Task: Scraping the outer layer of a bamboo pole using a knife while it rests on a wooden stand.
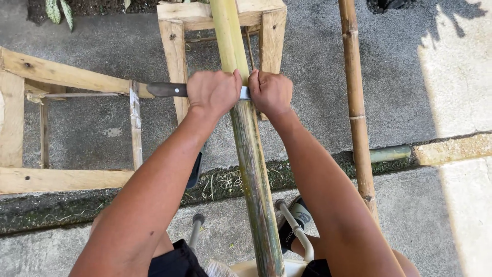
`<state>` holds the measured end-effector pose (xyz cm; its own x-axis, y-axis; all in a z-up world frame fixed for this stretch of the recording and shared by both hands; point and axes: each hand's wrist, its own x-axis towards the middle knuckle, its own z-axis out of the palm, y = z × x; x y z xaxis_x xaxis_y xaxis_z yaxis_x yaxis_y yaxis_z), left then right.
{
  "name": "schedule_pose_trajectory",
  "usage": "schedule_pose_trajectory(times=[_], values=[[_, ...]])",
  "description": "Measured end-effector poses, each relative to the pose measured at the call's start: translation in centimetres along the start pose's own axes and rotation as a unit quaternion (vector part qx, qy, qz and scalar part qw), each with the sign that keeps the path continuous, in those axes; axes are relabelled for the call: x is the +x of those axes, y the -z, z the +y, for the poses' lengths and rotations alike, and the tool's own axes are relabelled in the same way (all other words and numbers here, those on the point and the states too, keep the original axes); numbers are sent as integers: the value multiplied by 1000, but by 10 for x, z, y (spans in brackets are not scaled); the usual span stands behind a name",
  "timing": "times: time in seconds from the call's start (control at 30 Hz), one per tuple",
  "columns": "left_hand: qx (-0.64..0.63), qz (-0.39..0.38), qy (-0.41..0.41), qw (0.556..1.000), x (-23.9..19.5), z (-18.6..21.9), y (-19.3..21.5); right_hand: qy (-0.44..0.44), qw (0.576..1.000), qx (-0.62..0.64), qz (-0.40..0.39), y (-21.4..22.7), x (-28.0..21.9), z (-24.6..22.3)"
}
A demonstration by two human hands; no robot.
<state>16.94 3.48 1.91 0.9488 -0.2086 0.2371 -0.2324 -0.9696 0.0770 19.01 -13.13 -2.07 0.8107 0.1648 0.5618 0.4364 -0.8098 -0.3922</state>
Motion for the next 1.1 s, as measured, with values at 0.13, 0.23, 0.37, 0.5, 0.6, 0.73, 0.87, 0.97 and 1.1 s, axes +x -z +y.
schedule_pose_trajectory(times=[0.13,0.23,0.37,0.5,0.6,0.73,0.87,0.97,1.1], values=[[-7,-19,16,1000,-5,-2,0,0,1000,1,14,0,-3,-5],[-14,-13,18,1000,-6,-2,-5,14,1000,-10,-9,3,1,-6],[-1,12,16,1000,-1,-3,-7,35,999,-14,24,3,2,-5],[23,24,-12,999,-2,-4,-5,35,999,-9,15,-1,0,-3],[36,56,-25,997,-3,-5,-12,29,999,-27,24,-2,-3,-2],[42,104,-33,993,-8,-6,-17,28,999,-18,16,3,-3,-5],[18,96,-21,995,-11,-5,-20,52,998,-21,15,4,-3,-3],[18,105,-24,994,-11,-8,-23,64,997,-32,18,2,-3,-3],[34,112,-36,992,-12,-7,-19,62,997,-34,8,5,-3,-3]])
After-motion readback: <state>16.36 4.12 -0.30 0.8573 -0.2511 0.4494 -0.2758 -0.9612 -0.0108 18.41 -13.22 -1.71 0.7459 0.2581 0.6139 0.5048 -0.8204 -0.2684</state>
